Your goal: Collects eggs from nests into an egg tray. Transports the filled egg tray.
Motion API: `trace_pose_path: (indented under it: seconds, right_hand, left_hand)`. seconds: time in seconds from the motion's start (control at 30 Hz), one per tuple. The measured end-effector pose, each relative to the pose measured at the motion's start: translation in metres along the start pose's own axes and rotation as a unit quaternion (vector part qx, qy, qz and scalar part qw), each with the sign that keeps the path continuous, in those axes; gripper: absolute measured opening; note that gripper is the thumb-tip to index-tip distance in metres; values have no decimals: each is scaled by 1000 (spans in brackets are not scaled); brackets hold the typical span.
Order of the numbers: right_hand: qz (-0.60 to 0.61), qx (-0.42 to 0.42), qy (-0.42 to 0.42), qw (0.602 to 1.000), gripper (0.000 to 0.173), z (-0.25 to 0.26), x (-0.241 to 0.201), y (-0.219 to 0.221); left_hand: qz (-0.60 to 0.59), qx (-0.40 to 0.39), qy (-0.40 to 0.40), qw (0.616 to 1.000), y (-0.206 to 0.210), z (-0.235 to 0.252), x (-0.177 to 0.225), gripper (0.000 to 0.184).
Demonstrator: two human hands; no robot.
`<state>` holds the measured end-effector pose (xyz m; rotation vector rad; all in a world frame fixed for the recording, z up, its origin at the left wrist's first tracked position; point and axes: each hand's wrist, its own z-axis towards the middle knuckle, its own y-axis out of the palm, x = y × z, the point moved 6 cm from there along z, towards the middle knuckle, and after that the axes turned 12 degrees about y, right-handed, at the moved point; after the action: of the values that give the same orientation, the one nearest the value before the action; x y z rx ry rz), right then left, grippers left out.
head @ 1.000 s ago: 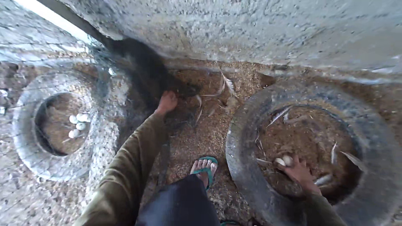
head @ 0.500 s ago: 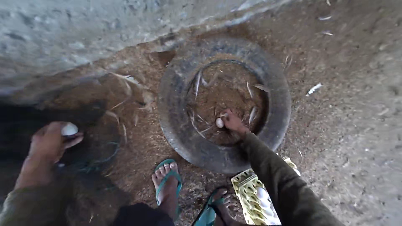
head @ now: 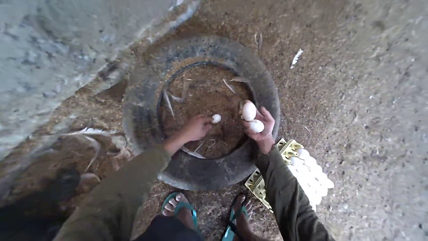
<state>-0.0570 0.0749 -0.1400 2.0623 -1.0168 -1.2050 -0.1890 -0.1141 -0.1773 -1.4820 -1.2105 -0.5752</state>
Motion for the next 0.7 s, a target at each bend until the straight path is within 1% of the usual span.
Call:
trace_pose_path:
  seconds: [0.03, 0.07, 0.1, 0.13, 0.2, 0.23, 0.27, 0.33, 0.37, 0.43, 0.5, 0.57, 0.6, 0.67, 0.7]
  right_hand:
    - [-21, -30, -16, 999, 55, -10, -13, 6]
    - [-45, -43, -25, 998, 52, -22, -26, 13]
    - [-77, -34, -27, 996, 47, -36, -41, 20]
    - [-127, -15, -16, 992, 46, -53, -56, 26]
    - [-223, 47, 30, 973, 55, -95, -84, 36]
    - [-270, 89, 59, 957, 61, -122, -96, 38]
    - [-316, 131, 88, 936, 62, -151, -107, 39]
    - [-386, 229, 137, 883, 52, -217, -116, 34]
    - [-397, 275, 165, 860, 47, -251, -111, 30]
    - [-408, 352, 208, 816, 39, -315, -96, 16]
    - [-410, 406, 236, 782, 41, -371, -59, -4]
    - [-410, 450, 257, 750, 46, -414, -10, -25]
    - [-416, 469, 272, 730, 48, -431, 15, -37]
    - [-414, 519, 297, 686, 49, -457, 61, -66]
    - [-403, 551, 301, 666, 50, -466, 81, -82]
  left_hand:
    - [41, -20, 3, 999, 14, 22, -4, 41]
    - [70, -40, -6, 997, 24, 39, -8, 43]
    - [91, -53, -13, 994, 30, 53, -13, 43]
    - [116, -54, -11, 992, 38, 67, -24, 42]
    - [160, -72, 2, 985, 50, 85, -37, 39]
    - [186, -89, 5, 979, 54, 91, -38, 39]
    - [211, -107, 2, 972, 56, 96, -37, 41]
    - [256, -145, -12, 956, 58, 102, -30, 42]
    - [276, -157, -16, 948, 57, 100, -24, 43]
    - [298, -156, -20, 942, 46, 106, -8, 52]
    - [277, -155, -41, 947, 29, 112, 2, 60]
    - [247, -176, -58, 951, 12, 122, 22, 59]
    - [233, -193, -53, 952, 4, 127, 37, 54]
    - [201, -222, -16, 954, -2, 133, 88, 45]
    - [203, -243, 7, 948, 0, 136, 117, 49]
